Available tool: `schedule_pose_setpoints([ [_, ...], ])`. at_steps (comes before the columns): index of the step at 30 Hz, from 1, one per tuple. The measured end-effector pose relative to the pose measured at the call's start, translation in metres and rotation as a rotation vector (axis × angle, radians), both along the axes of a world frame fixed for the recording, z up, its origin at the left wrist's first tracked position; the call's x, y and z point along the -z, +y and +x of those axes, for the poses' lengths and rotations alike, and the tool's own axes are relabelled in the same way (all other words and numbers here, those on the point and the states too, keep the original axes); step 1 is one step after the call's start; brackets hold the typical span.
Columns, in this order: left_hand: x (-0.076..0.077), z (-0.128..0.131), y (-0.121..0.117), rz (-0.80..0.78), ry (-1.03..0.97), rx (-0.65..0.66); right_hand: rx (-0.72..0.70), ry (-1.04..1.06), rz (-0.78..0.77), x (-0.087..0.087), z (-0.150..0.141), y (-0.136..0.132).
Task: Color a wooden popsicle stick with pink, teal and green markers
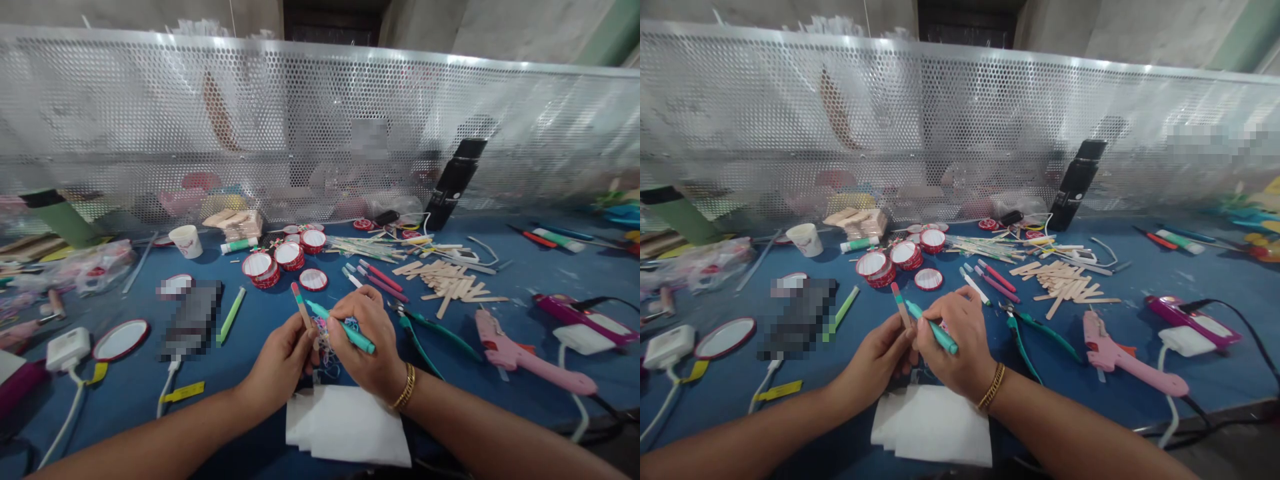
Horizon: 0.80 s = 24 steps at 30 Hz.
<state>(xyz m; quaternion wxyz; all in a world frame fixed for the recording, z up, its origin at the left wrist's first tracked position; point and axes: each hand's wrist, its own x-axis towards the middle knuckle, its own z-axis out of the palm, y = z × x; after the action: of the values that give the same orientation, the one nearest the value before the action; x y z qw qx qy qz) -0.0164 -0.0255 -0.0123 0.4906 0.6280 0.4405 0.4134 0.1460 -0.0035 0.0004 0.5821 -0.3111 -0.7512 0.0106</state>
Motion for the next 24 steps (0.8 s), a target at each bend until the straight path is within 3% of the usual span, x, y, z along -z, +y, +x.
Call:
schedule_pose_setpoints([
  [11, 0.0013, -0.0006, -0.0002, 0.02, -0.016, 0.02, -0.036, -0.029, -0.006, 0.0006, -0.0039, -0.0035],
  [24, 0.0005, 0.0005, -0.0004, -0.03, -0.022, -0.005, 0.021, 0.0, -0.015, 0.0006, -0.0001, -0.0002],
])
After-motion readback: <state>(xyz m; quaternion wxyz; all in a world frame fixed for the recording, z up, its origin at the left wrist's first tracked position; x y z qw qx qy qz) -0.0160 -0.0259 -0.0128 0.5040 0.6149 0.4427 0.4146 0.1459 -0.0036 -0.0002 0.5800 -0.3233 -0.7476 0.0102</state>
